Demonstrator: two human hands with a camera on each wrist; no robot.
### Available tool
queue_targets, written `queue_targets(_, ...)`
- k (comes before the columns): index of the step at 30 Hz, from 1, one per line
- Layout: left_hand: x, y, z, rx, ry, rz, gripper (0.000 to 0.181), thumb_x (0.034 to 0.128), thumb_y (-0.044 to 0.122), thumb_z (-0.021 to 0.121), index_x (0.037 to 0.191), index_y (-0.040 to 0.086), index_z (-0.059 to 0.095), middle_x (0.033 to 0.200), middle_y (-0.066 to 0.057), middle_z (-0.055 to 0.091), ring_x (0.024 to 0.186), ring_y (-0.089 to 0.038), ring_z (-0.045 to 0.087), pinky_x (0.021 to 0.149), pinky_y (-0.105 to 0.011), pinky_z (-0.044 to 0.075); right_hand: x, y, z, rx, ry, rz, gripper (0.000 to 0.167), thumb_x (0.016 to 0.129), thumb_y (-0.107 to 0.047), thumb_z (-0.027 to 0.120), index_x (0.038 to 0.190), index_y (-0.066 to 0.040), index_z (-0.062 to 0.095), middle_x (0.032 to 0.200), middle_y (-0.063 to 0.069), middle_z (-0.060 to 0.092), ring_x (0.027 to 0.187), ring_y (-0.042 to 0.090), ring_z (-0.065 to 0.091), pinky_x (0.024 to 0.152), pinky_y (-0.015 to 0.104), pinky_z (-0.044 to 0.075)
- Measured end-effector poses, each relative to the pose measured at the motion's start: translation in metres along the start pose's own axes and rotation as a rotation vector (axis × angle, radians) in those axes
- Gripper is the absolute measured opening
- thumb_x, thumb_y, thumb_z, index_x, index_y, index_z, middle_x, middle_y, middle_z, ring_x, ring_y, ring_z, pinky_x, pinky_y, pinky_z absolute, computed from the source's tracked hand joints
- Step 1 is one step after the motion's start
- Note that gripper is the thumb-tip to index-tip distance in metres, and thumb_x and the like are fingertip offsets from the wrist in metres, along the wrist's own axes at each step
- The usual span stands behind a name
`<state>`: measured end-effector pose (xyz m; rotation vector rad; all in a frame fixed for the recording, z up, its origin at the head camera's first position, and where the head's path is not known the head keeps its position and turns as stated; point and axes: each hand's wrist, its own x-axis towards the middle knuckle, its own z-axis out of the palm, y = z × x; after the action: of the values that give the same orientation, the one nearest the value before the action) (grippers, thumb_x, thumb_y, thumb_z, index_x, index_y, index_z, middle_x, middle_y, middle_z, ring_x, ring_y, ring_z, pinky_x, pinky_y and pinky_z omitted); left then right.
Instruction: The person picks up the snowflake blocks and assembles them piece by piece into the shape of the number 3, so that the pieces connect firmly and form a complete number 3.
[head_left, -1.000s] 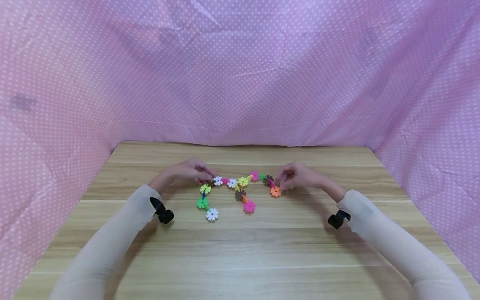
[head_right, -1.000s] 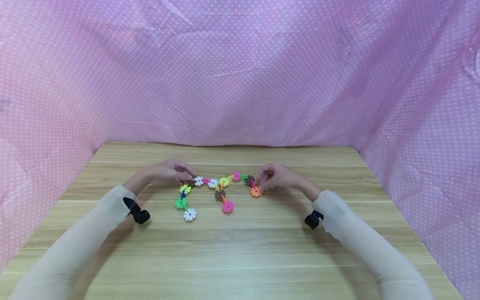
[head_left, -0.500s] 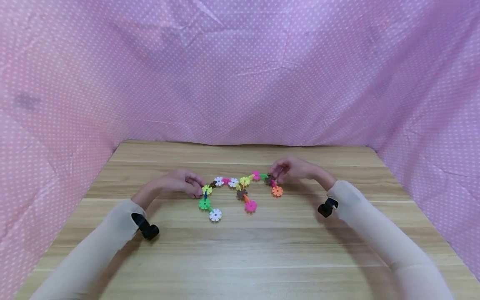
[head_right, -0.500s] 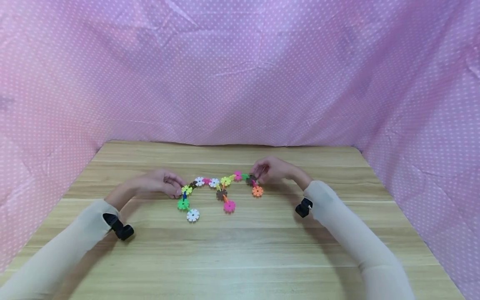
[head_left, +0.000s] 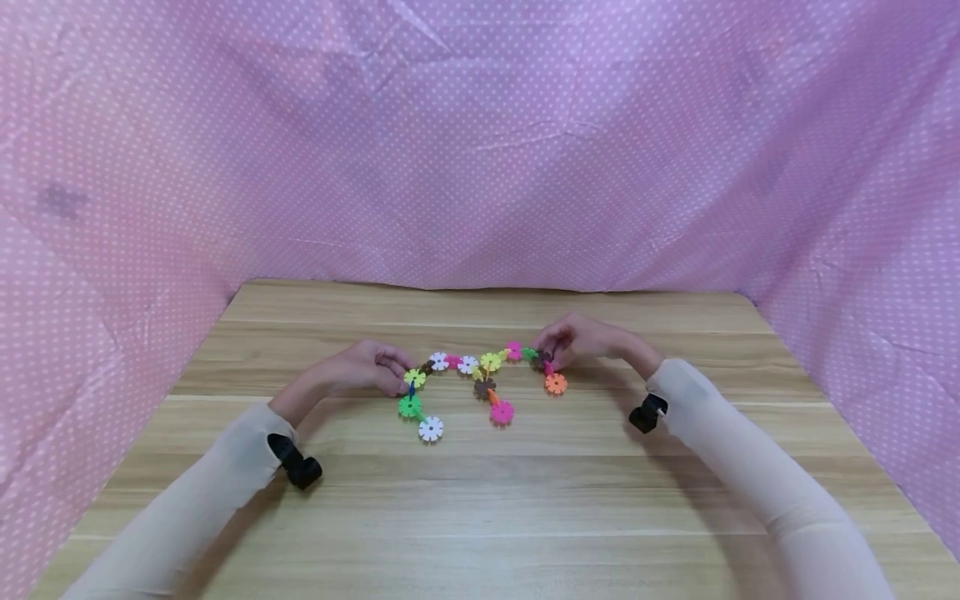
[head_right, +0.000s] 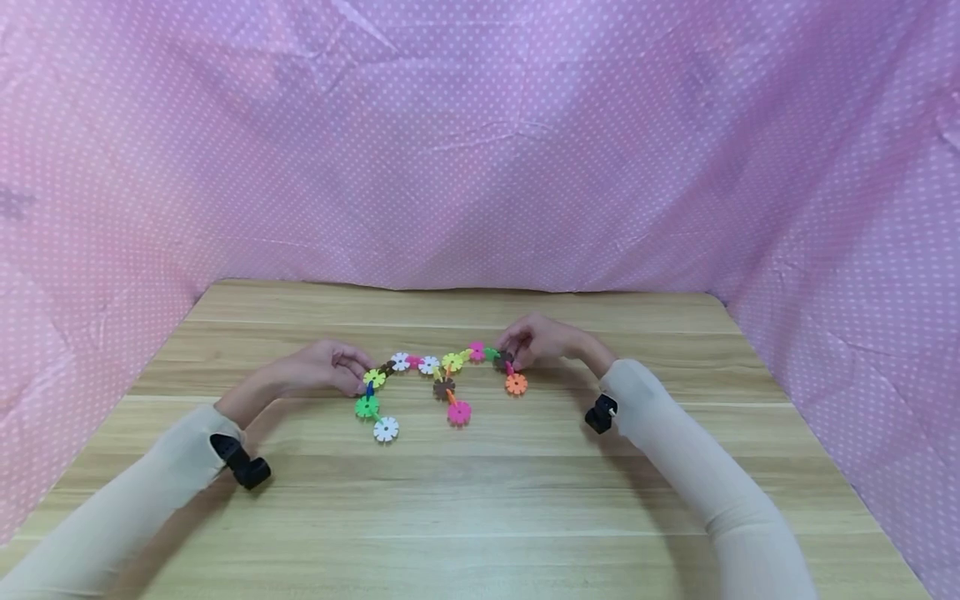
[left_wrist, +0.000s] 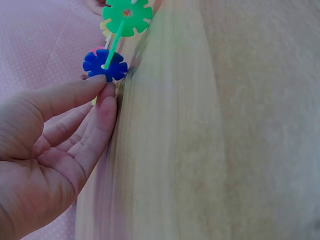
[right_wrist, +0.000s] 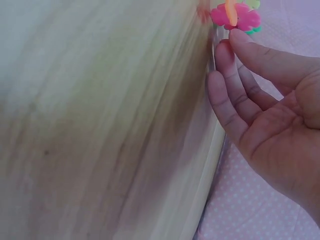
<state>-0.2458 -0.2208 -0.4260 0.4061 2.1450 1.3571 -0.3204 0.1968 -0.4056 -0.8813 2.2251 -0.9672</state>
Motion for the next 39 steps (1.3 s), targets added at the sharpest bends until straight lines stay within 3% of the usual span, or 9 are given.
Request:
queue_targets(11,0.018,-0.001,-0.001,-0.057,0.034,0.003,0.046,0.0936,-0.002,0.063,0.139,-0.006,0.056,0.109,-0.012,0.068,0.094,-0.015,0.068,0.086,-0.029,0.061,-0.02,-0.002,0.009,0.008,0.002,0.013,0.035,0.085,0.003,0.077,0.119,0.004,0.069,0.098,0.017,0.069,0.089,0.02,0.062,0.075,0.023,0.056)
queue_targets(20,0.039,0.004,-0.01,0.034,-0.005,0.048,0.041,0.0986,0.0,0.059,0.139,-0.006,0.056,0.109,-0.012,0.069,0.095,-0.013,0.066,0.086,-0.031,0.061,-0.036,-0.004,0.017,-0.003,0.019,0.004,0.035,0.086,0.002,0.077,0.119,0.004,0.067,0.099,0.017,0.069,0.09,0.018,0.062,0.075,0.022,0.055)
queue_targets(27,0.05,0.009,-0.013,0.084,-0.028,0.043,0.038,0.1024,0.003,0.055,0.14,-0.004,0.056,0.109,-0.01,0.068,0.097,-0.014,0.064,0.088,-0.033,0.06,-0.044,-0.006,0.024,0.029,0.023,-0.011,0.034,0.083,0.003,0.079,0.114,0.007,0.067,0.091,0.019,0.07,0.081,0.012,0.064,0.071,0.021,0.056)
queue_targets(33,0.062,0.012,-0.015,0.097,-0.014,0.014,0.036,0.1013,0.004,0.057,0.137,-0.001,0.06,0.106,-0.006,0.069,0.095,-0.015,0.065,0.084,-0.031,0.059,-0.051,-0.008,0.031,0.029,0.035,0.002,0.032,0.083,0.001,0.08,0.112,0.005,0.068,0.088,0.016,0.069,0.079,0.013,0.062,0.069,0.02,0.055)
queue_targets(39,0.072,0.015,-0.017,0.163,-0.014,0.049,0.034,0.1012,0.006,0.058,0.135,0.0,0.063,0.103,-0.005,0.069,0.091,-0.015,0.064,0.08,-0.029,0.059,-0.056,-0.009,0.037,0.038,0.047,0.009,0.03,0.083,0.0,0.081,0.11,0.004,0.069,0.085,0.014,0.068,0.074,0.011,0.06,0.065,0.018,0.053)
